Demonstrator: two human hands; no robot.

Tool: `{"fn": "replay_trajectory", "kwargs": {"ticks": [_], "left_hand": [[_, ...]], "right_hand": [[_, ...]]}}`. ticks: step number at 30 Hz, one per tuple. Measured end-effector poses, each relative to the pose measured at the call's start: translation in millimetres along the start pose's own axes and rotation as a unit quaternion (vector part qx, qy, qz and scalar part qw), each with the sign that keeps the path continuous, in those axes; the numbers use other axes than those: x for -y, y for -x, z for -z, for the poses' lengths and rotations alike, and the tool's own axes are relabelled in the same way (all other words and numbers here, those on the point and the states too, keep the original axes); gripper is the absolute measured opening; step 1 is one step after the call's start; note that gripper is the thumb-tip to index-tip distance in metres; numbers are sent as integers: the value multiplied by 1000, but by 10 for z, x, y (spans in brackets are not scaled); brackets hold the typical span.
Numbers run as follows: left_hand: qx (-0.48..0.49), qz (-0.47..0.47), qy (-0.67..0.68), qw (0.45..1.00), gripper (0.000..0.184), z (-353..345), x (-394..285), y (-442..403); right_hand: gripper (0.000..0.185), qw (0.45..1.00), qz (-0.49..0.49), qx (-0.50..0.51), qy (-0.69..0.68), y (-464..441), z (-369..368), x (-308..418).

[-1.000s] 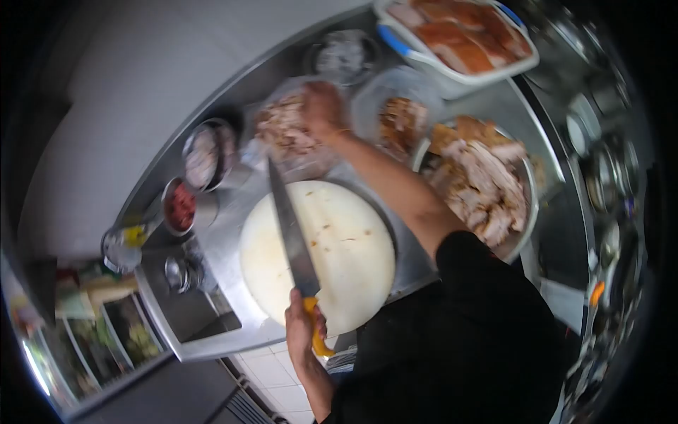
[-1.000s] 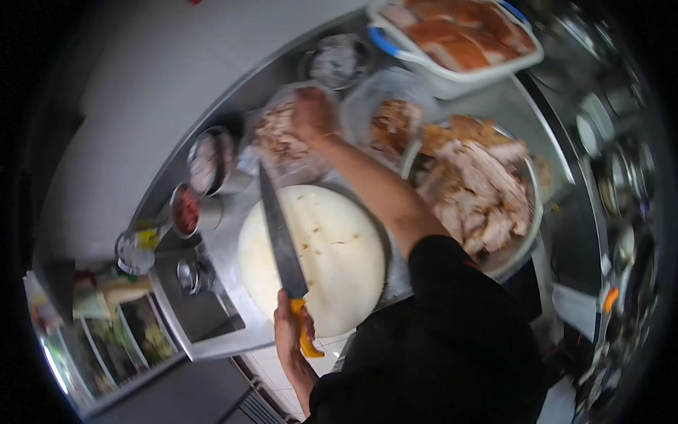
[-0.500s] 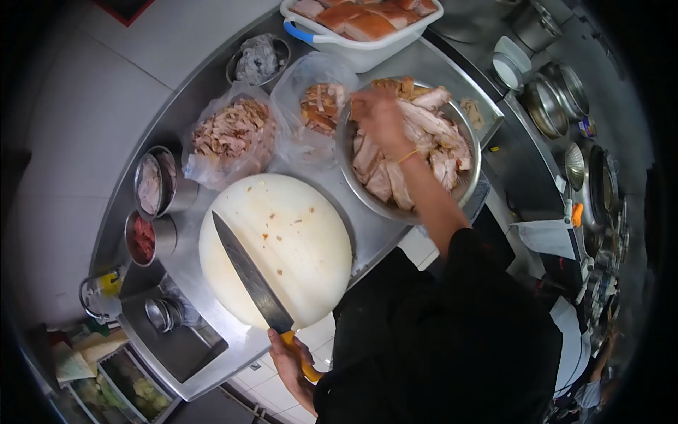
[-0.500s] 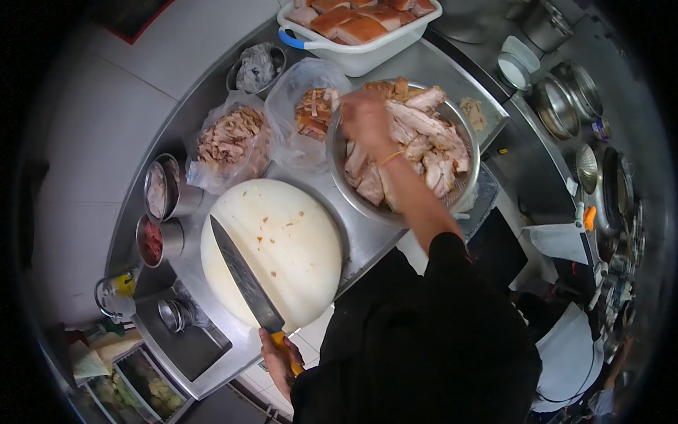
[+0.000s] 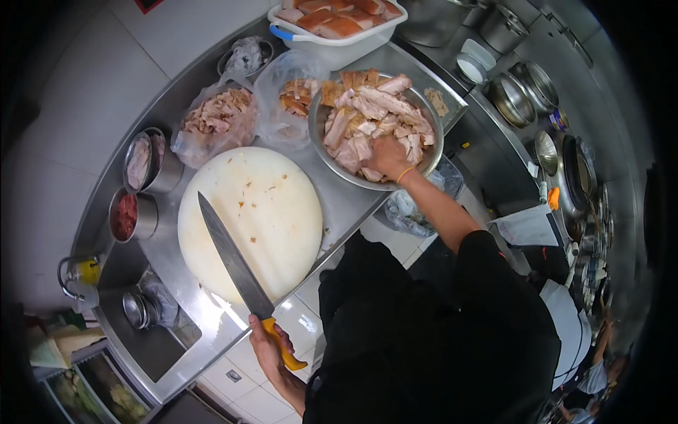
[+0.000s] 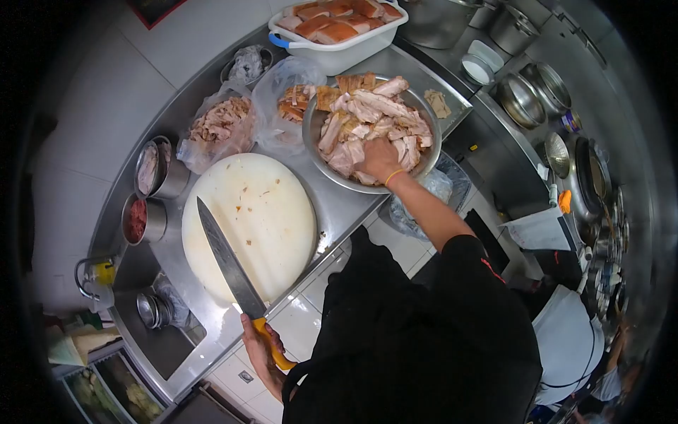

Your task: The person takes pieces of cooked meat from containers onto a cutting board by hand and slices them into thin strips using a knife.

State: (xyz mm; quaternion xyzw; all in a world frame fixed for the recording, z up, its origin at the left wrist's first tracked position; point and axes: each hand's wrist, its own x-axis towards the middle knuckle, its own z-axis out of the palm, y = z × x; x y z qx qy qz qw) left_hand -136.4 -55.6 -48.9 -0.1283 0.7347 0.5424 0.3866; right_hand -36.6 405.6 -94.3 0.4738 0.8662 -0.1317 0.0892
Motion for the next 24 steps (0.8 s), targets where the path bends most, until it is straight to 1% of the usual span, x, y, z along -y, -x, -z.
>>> {"fn": "replay_trajectory", "kwargs": {"ticks": [2, 3, 4, 7, 11, 14, 17, 20, 22, 23, 24], "left_hand": [[-15, 7, 13, 1000, 70, -3, 67, 83], [-24, 14, 18, 999, 70, 0, 105, 120], [-33, 21, 23, 999, 70, 3, 140, 161], [-46, 20, 52, 997, 71, -63, 228, 274], [-55, 24, 77, 995, 70, -241, 250, 333], [-45, 25, 71, 996, 70, -390, 223, 330], [-41, 17, 54, 998, 71, -521, 165, 335], [-48, 9, 38, 998, 72, -644, 124, 402], [-60, 9, 32, 998, 72, -731, 94, 465], [-63, 9, 29, 998, 72, -762, 103, 479], [-65, 8, 28, 997, 73, -783, 110, 482]], "right_hand": [[52, 997, -16, -63, -52, -29, -319, -42], [51, 992, -22, -93, -80, -11, -347, 11], [51, 987, -59, -62, -135, 25, -261, 17], [54, 981, -50, -54, -182, -61, -327, -65], [52, 961, -34, -135, -238, -181, -565, -193], [45, 984, -26, -20, -176, -319, -513, -187], [43, 980, 43, -23, -190, -254, -417, -293], [33, 941, 68, 10, -332, -299, -369, -521], [30, 890, 121, -7, -439, -384, -388, -648], [29, 859, 148, -14, -489, -340, -255, -578], [19, 835, 162, 5, -526, -266, -110, -533]]}}
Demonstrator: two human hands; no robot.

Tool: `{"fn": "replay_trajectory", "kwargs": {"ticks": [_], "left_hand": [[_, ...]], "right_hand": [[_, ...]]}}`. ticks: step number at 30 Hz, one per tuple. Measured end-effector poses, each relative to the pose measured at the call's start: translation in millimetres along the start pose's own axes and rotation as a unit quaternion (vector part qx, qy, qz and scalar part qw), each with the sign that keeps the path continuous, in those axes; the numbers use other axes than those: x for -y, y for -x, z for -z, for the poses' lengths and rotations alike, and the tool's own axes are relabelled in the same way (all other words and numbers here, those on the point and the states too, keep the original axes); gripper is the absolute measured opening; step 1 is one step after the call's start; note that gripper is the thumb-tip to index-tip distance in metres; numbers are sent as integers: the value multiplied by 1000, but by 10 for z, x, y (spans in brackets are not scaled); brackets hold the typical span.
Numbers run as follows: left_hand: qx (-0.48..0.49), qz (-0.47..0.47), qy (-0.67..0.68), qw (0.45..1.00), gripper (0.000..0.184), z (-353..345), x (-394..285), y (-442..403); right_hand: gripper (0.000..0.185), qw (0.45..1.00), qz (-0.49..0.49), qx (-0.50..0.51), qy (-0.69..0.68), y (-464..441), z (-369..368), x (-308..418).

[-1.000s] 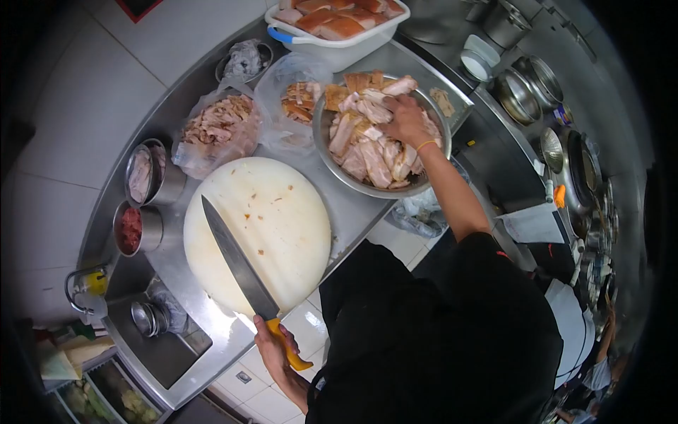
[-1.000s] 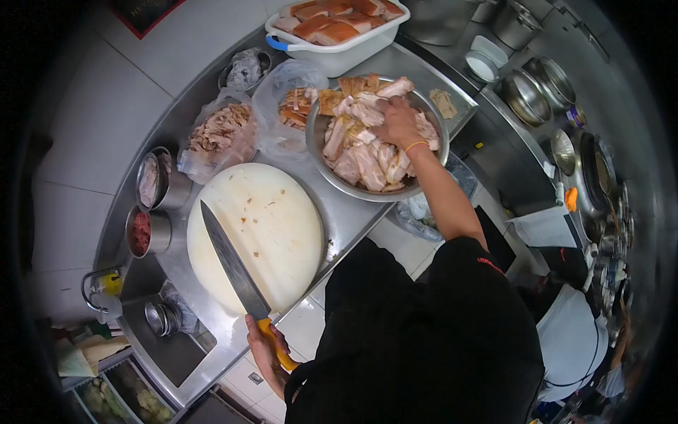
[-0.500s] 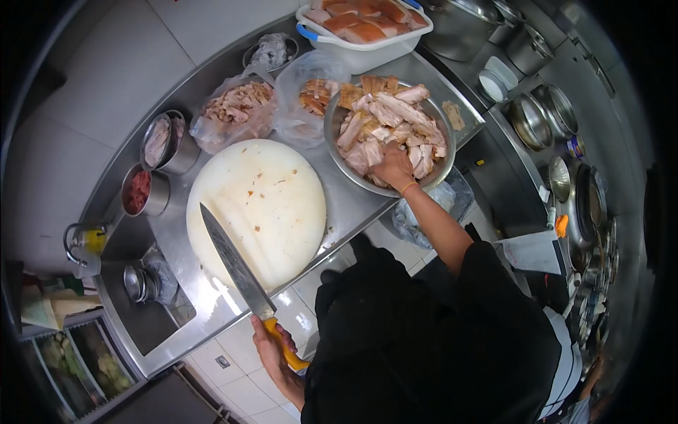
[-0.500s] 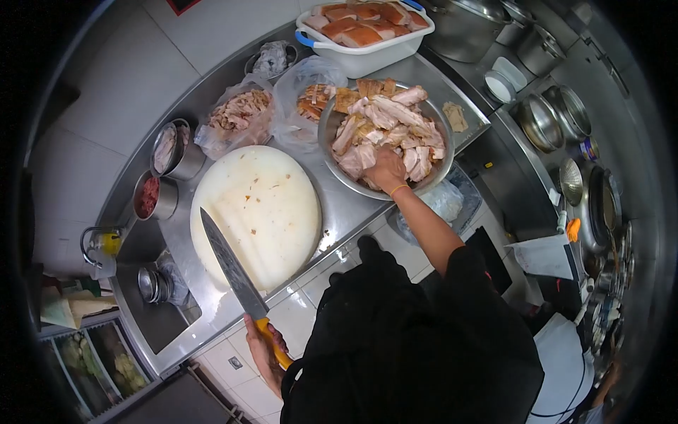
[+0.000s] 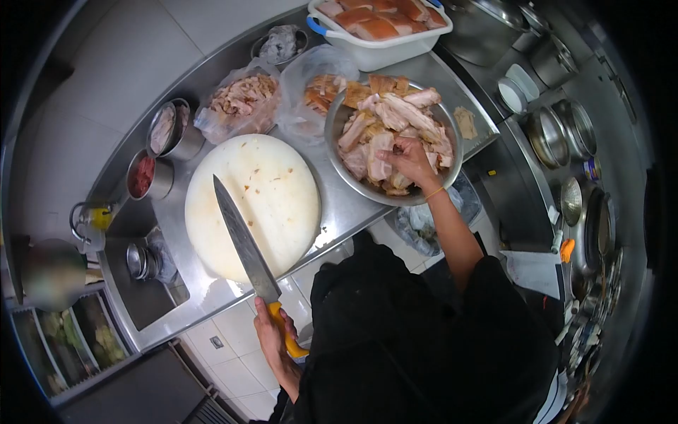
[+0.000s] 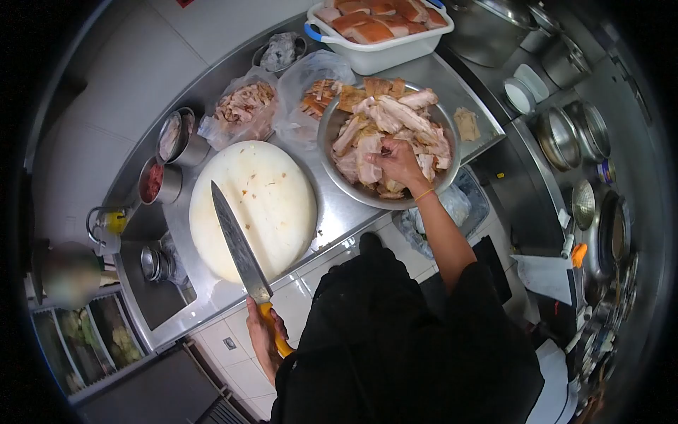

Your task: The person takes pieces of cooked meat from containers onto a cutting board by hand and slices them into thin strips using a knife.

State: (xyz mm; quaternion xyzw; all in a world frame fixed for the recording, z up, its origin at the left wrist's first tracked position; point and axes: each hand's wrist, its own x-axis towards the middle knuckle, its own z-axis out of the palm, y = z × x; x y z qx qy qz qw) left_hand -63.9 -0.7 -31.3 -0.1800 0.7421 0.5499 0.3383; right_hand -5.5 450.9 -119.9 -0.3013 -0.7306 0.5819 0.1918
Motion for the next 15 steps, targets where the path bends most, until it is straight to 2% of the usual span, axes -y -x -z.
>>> {"fn": "replay_trajectory", "kwargs": {"ticks": [3, 4, 7, 8, 11, 12, 15], "left_hand": [[-1, 1, 12, 1000, 74, -45, -6, 24], [-2, 2, 20, 1000, 75, -57, -11, 34], [-23, 12, 9, 1000, 75, -94, -68, 106], [-18, 12, 14, 1000, 75, -79, -68, 122], [-40, 0, 30, 999, 75, -84, -47, 184], [-43, 9, 33, 998, 75, -65, -26, 206], [-61, 18, 32, 997, 75, 7, 158, 244]], "right_hand": [[16, 983, 97, 72, -137, 72, -173, 524], [14, 971, 74, 91, -210, 129, -298, 720], [20, 940, 325, 76, -74, 136, -710, 989], [31, 921, 379, 76, -48, 156, -860, 1082], [39, 886, 455, 79, 34, 225, -1371, 1047], [44, 894, 428, 111, 78, 232, -1566, 834], [41, 891, 354, 245, 143, 307, -1745, 440]]}}
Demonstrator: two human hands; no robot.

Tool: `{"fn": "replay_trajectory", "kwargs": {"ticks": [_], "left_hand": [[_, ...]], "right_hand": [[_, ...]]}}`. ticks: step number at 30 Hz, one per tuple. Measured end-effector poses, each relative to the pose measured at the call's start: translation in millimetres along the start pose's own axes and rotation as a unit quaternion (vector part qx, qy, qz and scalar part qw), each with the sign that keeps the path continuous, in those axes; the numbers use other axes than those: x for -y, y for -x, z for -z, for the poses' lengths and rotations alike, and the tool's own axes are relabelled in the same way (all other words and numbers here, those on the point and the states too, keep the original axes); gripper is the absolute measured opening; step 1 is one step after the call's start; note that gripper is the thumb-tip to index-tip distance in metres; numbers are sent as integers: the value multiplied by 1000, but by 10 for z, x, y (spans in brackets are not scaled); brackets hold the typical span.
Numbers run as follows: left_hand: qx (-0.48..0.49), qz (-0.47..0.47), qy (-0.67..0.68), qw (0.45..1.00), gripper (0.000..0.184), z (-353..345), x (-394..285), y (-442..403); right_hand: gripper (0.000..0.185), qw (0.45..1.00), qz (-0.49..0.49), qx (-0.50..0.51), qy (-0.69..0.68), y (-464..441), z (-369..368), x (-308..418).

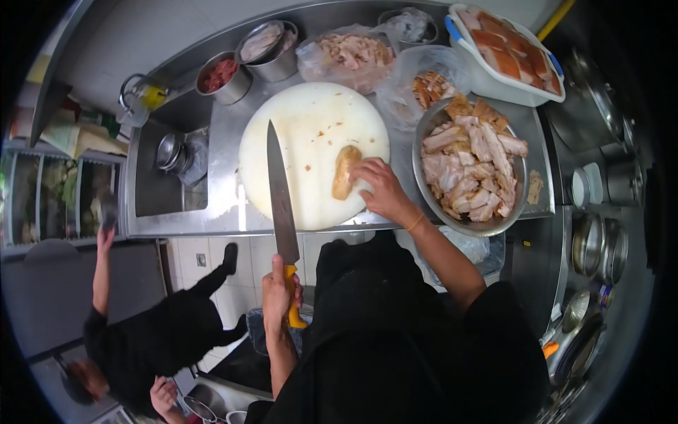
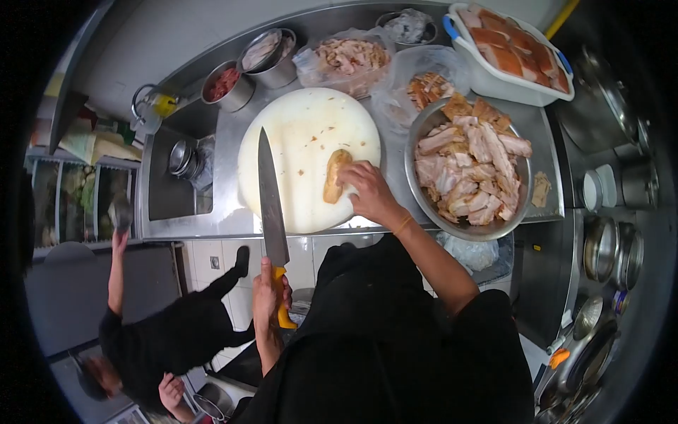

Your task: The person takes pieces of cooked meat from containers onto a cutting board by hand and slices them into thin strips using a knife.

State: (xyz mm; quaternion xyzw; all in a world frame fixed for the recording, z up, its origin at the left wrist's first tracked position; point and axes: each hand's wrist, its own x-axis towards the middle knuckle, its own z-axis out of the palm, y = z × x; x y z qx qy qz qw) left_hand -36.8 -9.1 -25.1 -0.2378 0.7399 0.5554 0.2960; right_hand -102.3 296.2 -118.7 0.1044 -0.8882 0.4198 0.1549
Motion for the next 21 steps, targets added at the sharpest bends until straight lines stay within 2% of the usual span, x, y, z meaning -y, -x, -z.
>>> {"fn": "replay_trajectory", "kwargs": {"ticks": [1, 4, 5, 8, 9, 12, 15, 16, 18, 21], "left_hand": [[-3, -4, -9, 1000, 77, 36, 51, 35], [-34, 10, -50, 998, 78, 60, 145, 183], [-40, 14, -61, 997, 76, 71, 168, 228], [-50, -5, -90, 995, 73, 31, 191, 356], [-40, 19, -72, 996, 71, 31, 213, 366], [-28, 27, -112, 993, 73, -13, 263, 374], [-48, -28, -236, 970, 75, -10, 363, 338], [-59, -51, -269, 960, 75, -36, 336, 362], [-58, -16, -286, 956, 75, -51, 239, 424], [-50, 1, -309, 950, 76, -30, 204, 432]], "right_hand": [[40, 999, -10, 19, -28, 43, 11, -13], [44, 999, -32, -33, -5, -9, 51, -46], [51, 999, -34, -31, -2, -64, 74, -82], [50, 1000, -14, -27, 0, -298, 80, -180], [56, 1000, 1, -12, -5, -376, 102, -188], [59, 993, 21, 111, -27, -478, 70, -336], [59, 988, 7, 150, -14, -502, 62, -366], [57, 991, 9, 132, -10, -476, 54, -347], [53, 996, 12, 93, -1, -371, 28, -258], [49, 995, -61, 77, -21, -191, 5, -49]]}}
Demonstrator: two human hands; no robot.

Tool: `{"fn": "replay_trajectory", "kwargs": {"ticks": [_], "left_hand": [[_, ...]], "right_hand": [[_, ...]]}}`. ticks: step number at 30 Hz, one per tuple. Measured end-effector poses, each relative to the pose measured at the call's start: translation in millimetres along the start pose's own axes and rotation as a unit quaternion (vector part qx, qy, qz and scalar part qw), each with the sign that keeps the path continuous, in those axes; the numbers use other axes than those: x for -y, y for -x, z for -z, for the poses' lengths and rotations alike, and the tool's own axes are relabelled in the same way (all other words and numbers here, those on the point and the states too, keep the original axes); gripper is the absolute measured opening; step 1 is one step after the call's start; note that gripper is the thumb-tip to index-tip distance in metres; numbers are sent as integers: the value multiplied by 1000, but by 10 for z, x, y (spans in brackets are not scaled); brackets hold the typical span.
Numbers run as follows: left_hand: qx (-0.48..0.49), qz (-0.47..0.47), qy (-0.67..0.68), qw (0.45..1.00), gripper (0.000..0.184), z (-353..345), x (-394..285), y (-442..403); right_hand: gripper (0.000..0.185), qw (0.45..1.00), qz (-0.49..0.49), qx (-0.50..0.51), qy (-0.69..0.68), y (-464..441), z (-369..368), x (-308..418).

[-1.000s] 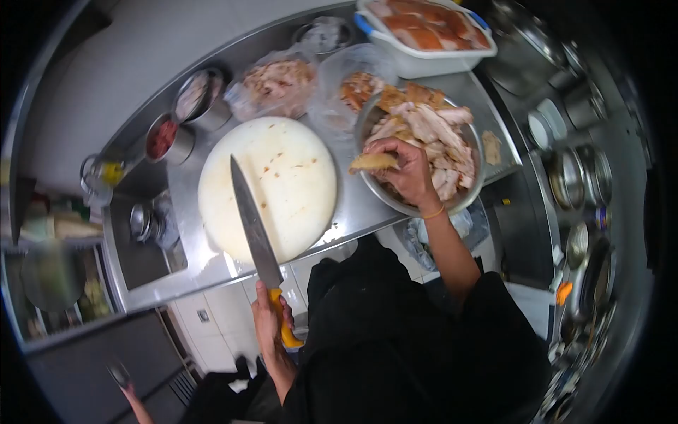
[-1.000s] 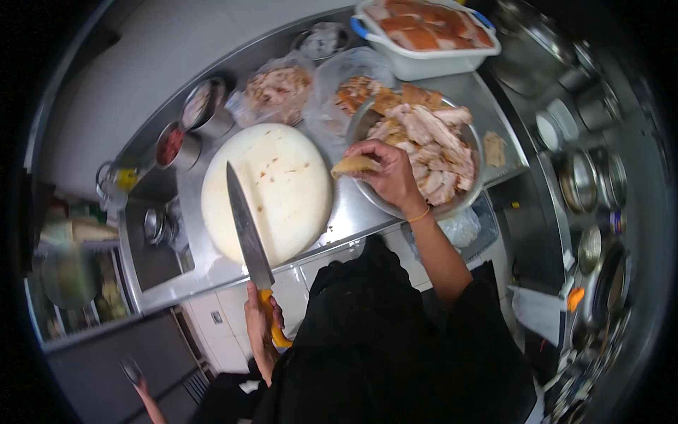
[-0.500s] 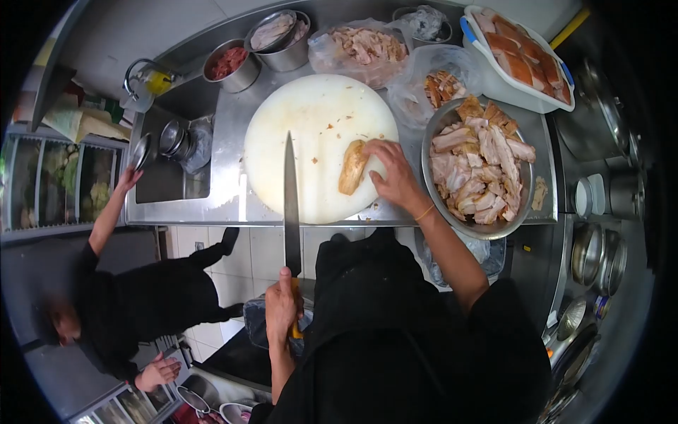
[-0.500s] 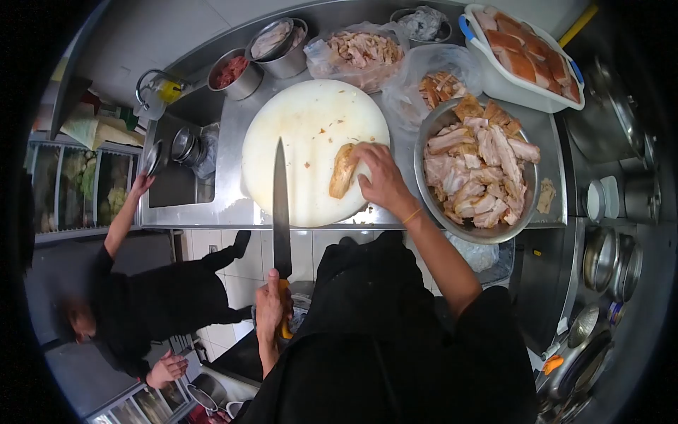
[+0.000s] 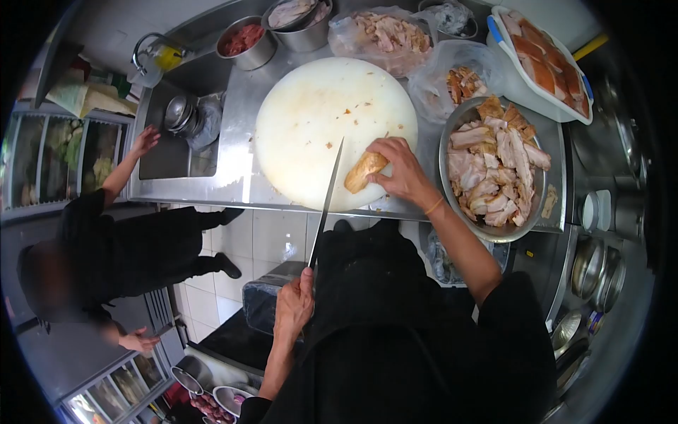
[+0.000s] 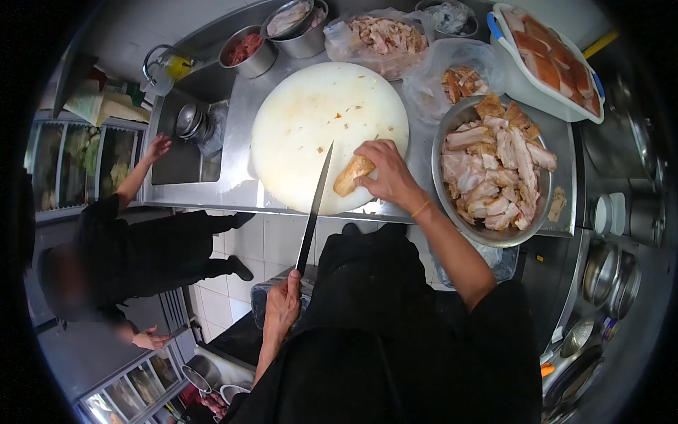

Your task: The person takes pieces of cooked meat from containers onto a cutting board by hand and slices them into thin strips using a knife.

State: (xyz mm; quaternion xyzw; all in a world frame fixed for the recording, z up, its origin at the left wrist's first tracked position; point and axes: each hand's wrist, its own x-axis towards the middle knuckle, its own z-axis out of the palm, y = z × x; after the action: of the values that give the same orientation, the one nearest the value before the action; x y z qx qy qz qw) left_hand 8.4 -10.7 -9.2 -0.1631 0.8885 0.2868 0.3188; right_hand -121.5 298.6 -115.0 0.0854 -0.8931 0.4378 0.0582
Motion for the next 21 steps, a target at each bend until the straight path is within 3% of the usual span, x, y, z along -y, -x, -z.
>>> {"fn": "replay_trajectory", "kwargs": {"ticks": [3, 4, 8, 21], "left_hand": [[-6, -8, -7, 1000, 76, 15, 20, 19], [-11, -13, -7, 1000, 75, 20, 23, 22], [-1, -6, -23, 1000, 74, 51, -37, 119], [13, 18, -107, 994, 59, 142, 8, 506]], "right_hand": [[44, 998, 7, -62, 17, 127, -189, 88], [33, 994, 34, -99, 41, 138, -233, 178], [17, 991, 67, -64, 100, 145, -333, 174], [20, 988, 85, -68, 107, 140, -350, 142]]}}
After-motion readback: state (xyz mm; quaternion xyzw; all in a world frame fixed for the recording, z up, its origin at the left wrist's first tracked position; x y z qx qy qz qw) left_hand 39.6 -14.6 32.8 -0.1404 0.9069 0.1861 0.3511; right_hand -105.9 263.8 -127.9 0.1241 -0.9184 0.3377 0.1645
